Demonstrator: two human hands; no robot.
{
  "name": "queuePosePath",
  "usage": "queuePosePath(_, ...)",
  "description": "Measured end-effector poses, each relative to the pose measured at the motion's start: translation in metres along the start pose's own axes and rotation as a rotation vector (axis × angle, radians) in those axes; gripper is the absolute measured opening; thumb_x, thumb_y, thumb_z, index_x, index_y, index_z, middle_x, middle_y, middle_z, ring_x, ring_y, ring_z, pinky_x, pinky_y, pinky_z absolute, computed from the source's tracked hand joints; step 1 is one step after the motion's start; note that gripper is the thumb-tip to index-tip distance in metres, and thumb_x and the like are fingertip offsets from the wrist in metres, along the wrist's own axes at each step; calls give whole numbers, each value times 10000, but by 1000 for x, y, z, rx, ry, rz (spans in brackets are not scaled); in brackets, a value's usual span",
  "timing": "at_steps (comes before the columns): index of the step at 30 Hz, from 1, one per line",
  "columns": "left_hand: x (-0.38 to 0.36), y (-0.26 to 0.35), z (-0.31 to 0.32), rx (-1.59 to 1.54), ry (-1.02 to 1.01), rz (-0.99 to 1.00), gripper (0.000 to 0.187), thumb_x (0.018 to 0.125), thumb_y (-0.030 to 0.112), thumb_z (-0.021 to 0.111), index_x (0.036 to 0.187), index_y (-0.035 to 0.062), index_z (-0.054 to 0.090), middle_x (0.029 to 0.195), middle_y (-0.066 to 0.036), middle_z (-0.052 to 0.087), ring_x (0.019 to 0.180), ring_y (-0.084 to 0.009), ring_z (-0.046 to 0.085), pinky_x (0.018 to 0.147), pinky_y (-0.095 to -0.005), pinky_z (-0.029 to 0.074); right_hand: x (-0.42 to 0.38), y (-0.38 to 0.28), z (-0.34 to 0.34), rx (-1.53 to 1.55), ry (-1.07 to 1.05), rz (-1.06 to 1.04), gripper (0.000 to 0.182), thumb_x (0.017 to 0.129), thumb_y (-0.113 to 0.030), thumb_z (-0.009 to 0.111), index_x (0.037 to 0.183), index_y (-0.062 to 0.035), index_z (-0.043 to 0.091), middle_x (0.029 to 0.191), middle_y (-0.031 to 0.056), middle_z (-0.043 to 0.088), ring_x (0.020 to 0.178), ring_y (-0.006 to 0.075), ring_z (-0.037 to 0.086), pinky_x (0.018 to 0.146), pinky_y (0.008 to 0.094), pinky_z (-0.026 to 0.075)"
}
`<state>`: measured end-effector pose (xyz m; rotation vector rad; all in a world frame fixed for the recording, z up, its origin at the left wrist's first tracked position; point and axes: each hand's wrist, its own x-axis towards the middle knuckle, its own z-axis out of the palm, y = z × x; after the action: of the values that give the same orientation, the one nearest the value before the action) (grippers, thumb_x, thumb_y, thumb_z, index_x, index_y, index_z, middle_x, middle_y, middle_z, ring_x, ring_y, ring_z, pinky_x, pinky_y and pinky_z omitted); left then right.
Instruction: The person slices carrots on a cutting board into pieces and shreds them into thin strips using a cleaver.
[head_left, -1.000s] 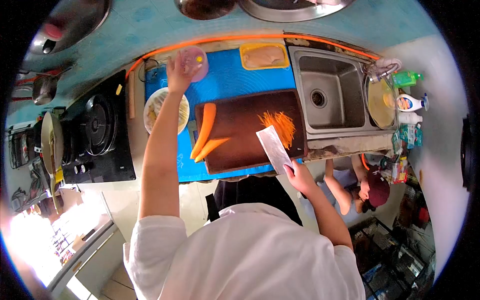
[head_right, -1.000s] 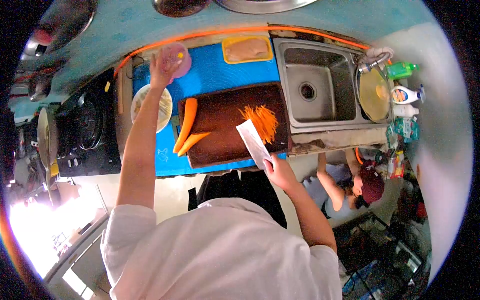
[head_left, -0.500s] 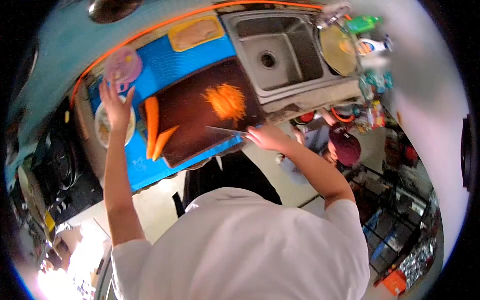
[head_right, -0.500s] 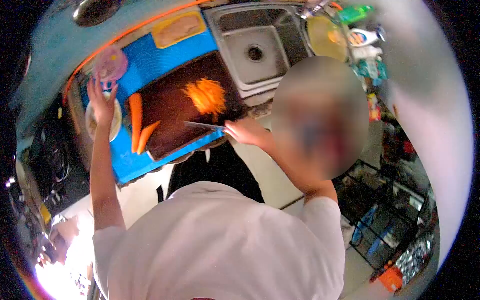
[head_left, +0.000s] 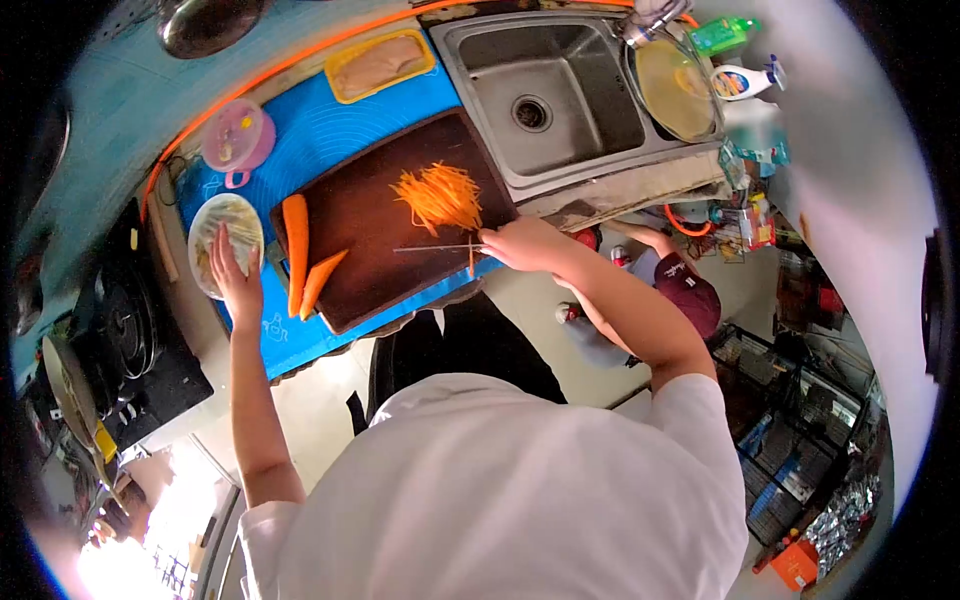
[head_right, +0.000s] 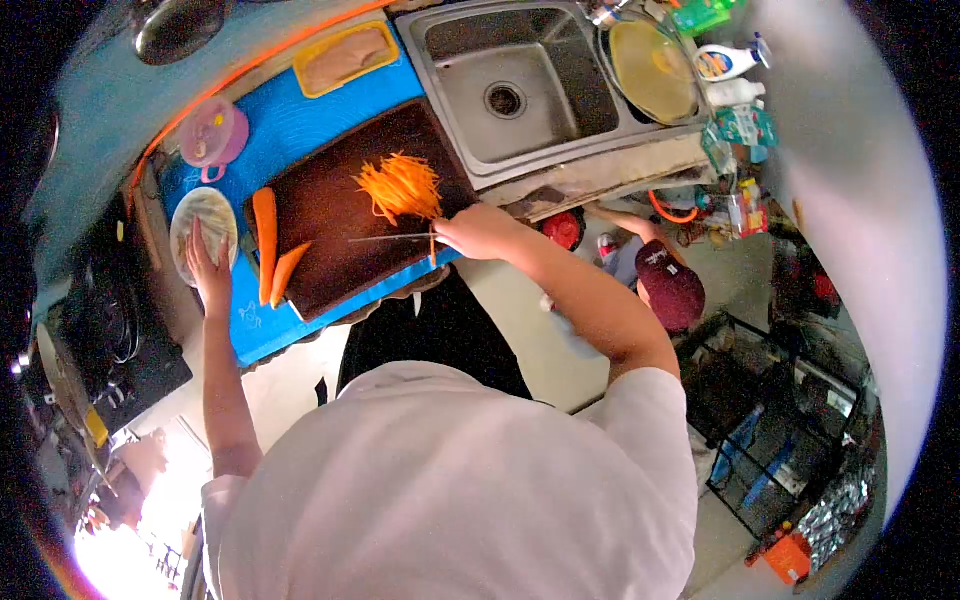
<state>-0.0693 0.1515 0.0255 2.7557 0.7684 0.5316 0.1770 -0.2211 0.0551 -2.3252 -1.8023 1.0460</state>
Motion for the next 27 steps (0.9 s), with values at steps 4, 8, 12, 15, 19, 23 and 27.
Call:
queuePosePath(4,3,18,-6,-50,6,-8,564,836,247,563,1321,83,328,1323,-158,360,1239,-337,300,1020,-445,247,4,11,-7,-94,-55,-22,269,883,-306,418,902,-52,504,627,151,579,600,359,586,526,489,452)
queuePosePath(8,-8,65,-5,-130,134,64,516,798,251,607,1245,71,425,1214,-145,476,1138,-330,421,956,-428,332,10,23,-18,-30,70,2,274,881,-318,431,867,-52,496,606,153,566,584,360,576,528,474,446)
queuePosePath(12,-70,124,60,-403,-400,533,276,719,165,648,967,75,566,975,-61,583,893,-251,566,761,-378,460,4,18,-28,71,233,7,281,878,-323,440,855,-48,488,603,164,559,596,370,567,542,473,437)
queuePosePath(15,-65,206,78,-453,-595,510,254,761,220,577,1001,135,571,991,-61,561,903,-258,560,763,-376,473,-3,14,-35,141,337,46,282,874,-325,454,848,-45,479,601,183,547,606,383,556,545,476,427)
queuePosePath(19,-42,241,102,-282,-639,791,320,760,180,528,1074,120,528,1144,-77,493,1068,-260,462,914,-395,367,-17,17,-33,169,432,157,280,867,-318,477,833,-41,464,609,202,541,608,397,545,536,483,416)
queuePosePath(23,-30,216,113,-113,-662,1011,340,777,198,470,1093,84,519,1247,-82,447,1164,-247,400,991,-397,284,-33,20,-27,179,481,218,263,857,-294,495,821,-37,455,603,206,538,592,402,542,514,494,403)
queuePosePath(27,-18,178,103,-88,-574,970,319,806,174,432,1101,106,533,1246,-80,460,1200,-240,382,992,-396,289,-48,12,-17,121,394,230,241,857,-297,483,838,-58,468,589,184,545,561,381,553,503,494,415)
